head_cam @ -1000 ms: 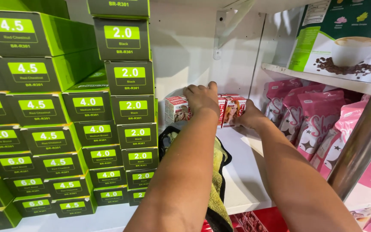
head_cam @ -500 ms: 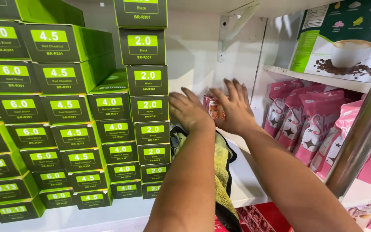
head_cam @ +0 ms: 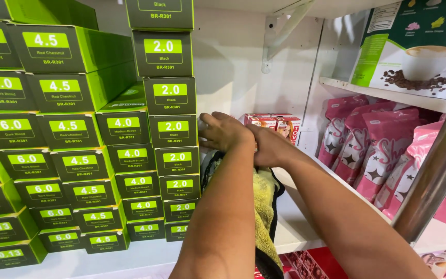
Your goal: The person wipes a white shelf with a cloth and then arranges multiple boxes of hair dye. They take boxes from the upper shelf and place them on the lower shelf, organizing them into neat rows.
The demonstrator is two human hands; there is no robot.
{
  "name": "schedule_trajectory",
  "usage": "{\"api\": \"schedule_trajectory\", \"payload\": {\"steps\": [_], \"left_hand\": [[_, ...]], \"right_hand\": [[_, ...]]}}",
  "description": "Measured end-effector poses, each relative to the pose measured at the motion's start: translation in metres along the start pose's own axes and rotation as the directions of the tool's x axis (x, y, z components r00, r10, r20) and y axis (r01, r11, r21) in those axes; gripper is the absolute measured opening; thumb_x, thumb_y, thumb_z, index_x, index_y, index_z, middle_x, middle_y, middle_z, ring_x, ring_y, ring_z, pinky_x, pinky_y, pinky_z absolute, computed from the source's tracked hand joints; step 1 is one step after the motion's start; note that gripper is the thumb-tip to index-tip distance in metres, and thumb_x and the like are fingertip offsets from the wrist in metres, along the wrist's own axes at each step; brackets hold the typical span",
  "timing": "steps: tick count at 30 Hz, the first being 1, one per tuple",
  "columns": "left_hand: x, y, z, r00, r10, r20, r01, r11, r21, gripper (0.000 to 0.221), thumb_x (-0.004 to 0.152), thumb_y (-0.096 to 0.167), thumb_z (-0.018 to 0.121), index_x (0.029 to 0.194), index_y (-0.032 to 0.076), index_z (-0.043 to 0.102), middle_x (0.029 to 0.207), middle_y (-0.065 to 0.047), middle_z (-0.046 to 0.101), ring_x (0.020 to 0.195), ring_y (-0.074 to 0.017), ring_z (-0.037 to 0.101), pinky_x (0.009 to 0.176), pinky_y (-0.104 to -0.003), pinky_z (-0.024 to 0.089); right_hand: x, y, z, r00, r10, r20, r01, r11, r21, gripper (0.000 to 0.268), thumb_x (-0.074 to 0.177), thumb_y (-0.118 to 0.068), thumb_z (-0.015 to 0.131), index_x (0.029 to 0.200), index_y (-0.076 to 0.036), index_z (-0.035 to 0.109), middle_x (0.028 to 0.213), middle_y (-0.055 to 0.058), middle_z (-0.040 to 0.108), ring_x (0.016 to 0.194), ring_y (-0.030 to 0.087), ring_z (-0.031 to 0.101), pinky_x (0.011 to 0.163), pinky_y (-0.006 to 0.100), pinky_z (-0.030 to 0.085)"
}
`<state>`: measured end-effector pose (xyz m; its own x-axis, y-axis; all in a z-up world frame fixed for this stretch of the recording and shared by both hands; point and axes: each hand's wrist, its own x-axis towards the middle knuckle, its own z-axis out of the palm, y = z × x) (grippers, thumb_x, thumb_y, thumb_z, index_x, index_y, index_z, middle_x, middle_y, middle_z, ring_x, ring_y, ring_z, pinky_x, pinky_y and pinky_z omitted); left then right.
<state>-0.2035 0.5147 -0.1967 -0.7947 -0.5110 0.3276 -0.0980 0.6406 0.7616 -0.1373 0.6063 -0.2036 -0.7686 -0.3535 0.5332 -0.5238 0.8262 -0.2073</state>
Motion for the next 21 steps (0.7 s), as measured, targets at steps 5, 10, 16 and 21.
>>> {"api": "schedule_trajectory", "payload": {"steps": [5,10,16,21], "left_hand": [[-0.019,0.003,-0.044,0.990,-0.050,0.134,0.049,0.999,0.008,0.061,0.091,0.025,0.067,0.146,0.010,0.044,0.157,-0.016,0.009,0.139,-0.0492,0.030,0.108,-0.071,0.031],[-0.022,0.005,-0.051,0.983,-0.041,0.177,0.036,0.999,0.027,0.073,0.084,0.025,0.075,0.147,0.011,0.040,0.153,-0.022,0.008,0.135,-0.0568,0.028,0.105,-0.070,0.032],[-0.012,0.012,-0.023,0.976,-0.063,0.208,0.098,0.982,-0.162,0.035,0.099,0.022,0.063,0.134,0.021,0.058,0.138,-0.011,0.045,0.128,-0.0393,0.052,0.100,-0.063,0.049],[-0.027,0.014,-0.038,0.968,-0.015,0.250,0.042,0.994,-0.105,0.039,0.095,0.020,0.069,0.133,0.020,0.060,0.141,-0.012,0.043,0.130,-0.0375,0.051,0.106,-0.062,0.045]], "right_hand": [[0.008,0.044,0.014,0.970,0.083,0.227,-0.116,0.984,0.137,0.058,0.071,-0.025,0.081,0.124,-0.009,0.064,0.110,0.008,0.074,0.103,0.020,0.070,0.087,0.036,0.053],[0.008,0.062,0.013,0.900,0.171,0.402,-0.255,0.953,0.166,0.036,0.074,-0.006,0.072,0.109,-0.003,0.077,0.082,0.008,0.074,0.069,0.015,0.066,0.062,0.033,0.054],[0.016,0.103,0.022,0.815,0.035,0.578,-0.342,0.835,0.431,0.023,0.080,0.000,0.068,0.100,0.002,0.080,0.071,-0.002,0.067,0.058,0.007,0.054,0.051,0.025,0.042],[0.000,0.056,-0.009,0.872,0.277,0.403,-0.445,0.790,0.421,0.018,0.086,-0.012,0.062,0.095,-0.003,0.075,0.071,0.005,0.070,0.057,0.011,0.064,0.053,0.028,0.055]]}}
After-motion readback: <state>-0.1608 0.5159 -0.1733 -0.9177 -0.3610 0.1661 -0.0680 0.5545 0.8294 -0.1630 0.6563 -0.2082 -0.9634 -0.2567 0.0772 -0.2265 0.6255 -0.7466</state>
